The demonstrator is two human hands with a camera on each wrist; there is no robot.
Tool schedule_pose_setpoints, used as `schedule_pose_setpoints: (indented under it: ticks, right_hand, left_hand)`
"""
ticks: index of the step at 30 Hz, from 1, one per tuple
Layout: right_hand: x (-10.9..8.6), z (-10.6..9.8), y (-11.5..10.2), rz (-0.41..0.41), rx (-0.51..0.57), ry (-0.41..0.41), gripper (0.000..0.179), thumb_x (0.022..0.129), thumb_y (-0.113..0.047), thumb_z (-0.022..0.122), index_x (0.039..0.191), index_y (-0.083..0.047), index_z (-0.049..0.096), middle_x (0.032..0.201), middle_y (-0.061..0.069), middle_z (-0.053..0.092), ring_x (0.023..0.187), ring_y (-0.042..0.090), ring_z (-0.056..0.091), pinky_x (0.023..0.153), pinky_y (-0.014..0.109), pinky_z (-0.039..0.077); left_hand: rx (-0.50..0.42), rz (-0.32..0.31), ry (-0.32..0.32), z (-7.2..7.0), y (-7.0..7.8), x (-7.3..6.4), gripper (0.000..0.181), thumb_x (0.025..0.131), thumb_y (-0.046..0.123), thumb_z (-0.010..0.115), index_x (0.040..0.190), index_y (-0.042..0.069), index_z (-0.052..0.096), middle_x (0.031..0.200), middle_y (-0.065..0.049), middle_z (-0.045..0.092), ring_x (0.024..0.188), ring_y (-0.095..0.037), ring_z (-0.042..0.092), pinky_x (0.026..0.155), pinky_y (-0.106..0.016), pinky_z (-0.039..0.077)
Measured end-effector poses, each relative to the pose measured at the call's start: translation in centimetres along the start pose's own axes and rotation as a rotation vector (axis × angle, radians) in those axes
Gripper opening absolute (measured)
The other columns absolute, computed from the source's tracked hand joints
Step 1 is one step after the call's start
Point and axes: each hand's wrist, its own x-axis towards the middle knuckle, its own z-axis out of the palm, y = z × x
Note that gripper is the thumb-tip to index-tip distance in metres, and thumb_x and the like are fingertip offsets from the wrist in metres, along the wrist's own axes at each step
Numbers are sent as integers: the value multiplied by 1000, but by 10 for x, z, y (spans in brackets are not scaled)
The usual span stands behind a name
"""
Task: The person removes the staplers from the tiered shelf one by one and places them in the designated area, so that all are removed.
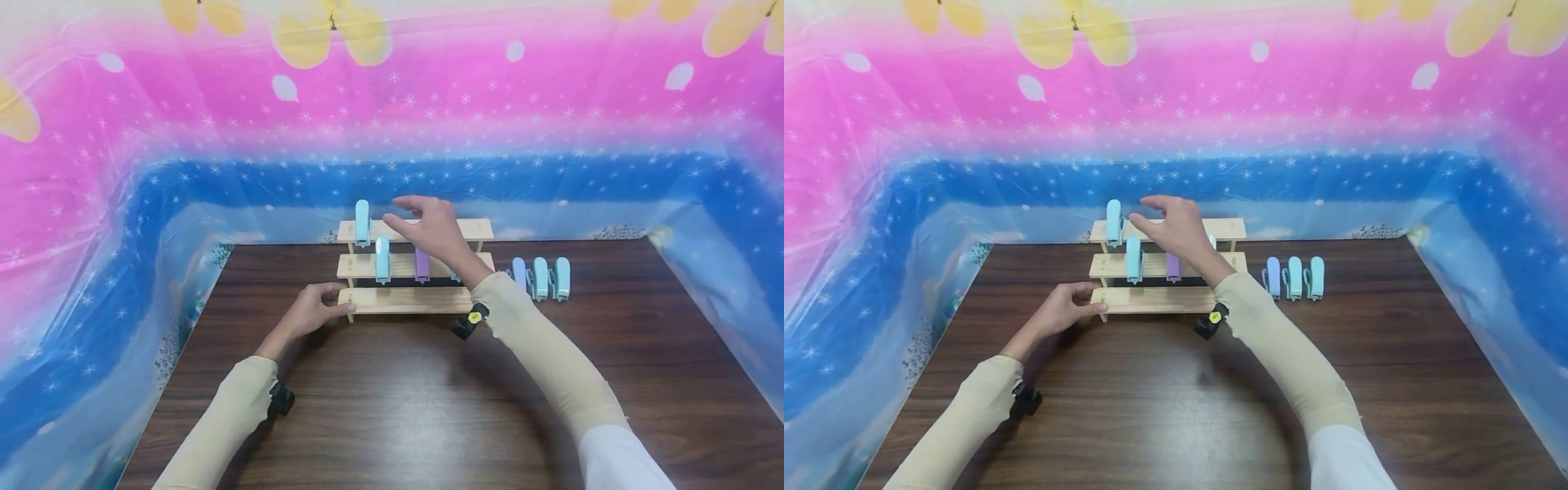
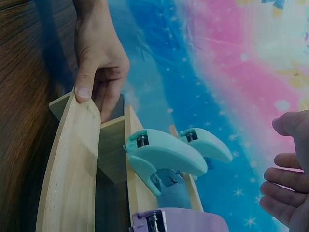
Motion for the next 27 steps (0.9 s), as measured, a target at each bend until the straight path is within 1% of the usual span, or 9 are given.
schedule_pose_setpoints:
  ticks: [7, 11, 16, 21, 23, 27]
  right_hand:
    - [11, 15, 3, -21, -53, -42, 53, 96, -47, 70, 134, -10, 67, 135, 7, 68, 123, 29, 63, 101, 44, 51]
    - [17, 22, 4, -25, -74, -60, 52, 96, -45, 70, 133, -8, 68, 134, 7, 68, 125, 28, 62, 103, 45, 50]
    - [23, 30, 2, -6, -103, -93, 56, 96, -48, 68, 134, -7, 67, 135, 8, 67, 128, 27, 61, 105, 45, 49]
    - [27, 38, 2, 8, -123, -111, 60, 96, -53, 67, 134, -6, 66, 137, 9, 66, 127, 28, 61, 108, 44, 47]
    - [28, 41, 2, 16, -121, -115, 61, 96, -53, 67, 135, -5, 66, 137, 9, 66, 125, 28, 63, 107, 44, 48]
    - [30, 45, 1, 25, -126, -121, 63, 96, -54, 67, 133, -4, 67, 136, 10, 67, 119, 28, 67, 102, 43, 52]
  left_hand:
    - [0, 5, -3, 0, 1, 0, 59, 95, 34, 76, 141, 1, 59, 134, -19, 66, 112, -27, 68, 90, -44, 56]
    - [2, 4, 3, 0, 0, 0, 59, 95, 34, 76, 141, 1, 59, 133, -20, 66, 113, -28, 68, 91, -45, 56]
    - [1, -1, 2, 0, -1, 1, 60, 95, 34, 76, 141, 1, 59, 133, -19, 66, 113, -28, 68, 91, -45, 57]
    - [-4, -6, 5, -1, -1, 1, 60, 94, 34, 76, 141, 1, 59, 133, -20, 66, 110, -27, 69, 89, -44, 57]
    - [-4, -4, 2, -1, -2, 1, 61, 94, 35, 76, 141, 0, 58, 133, -20, 66, 109, -27, 69, 88, -43, 58]
    - [-8, -9, 0, 0, -3, 0, 61, 94, 36, 76, 142, 1, 58, 133, -19, 66, 108, -25, 69, 88, -43, 58]
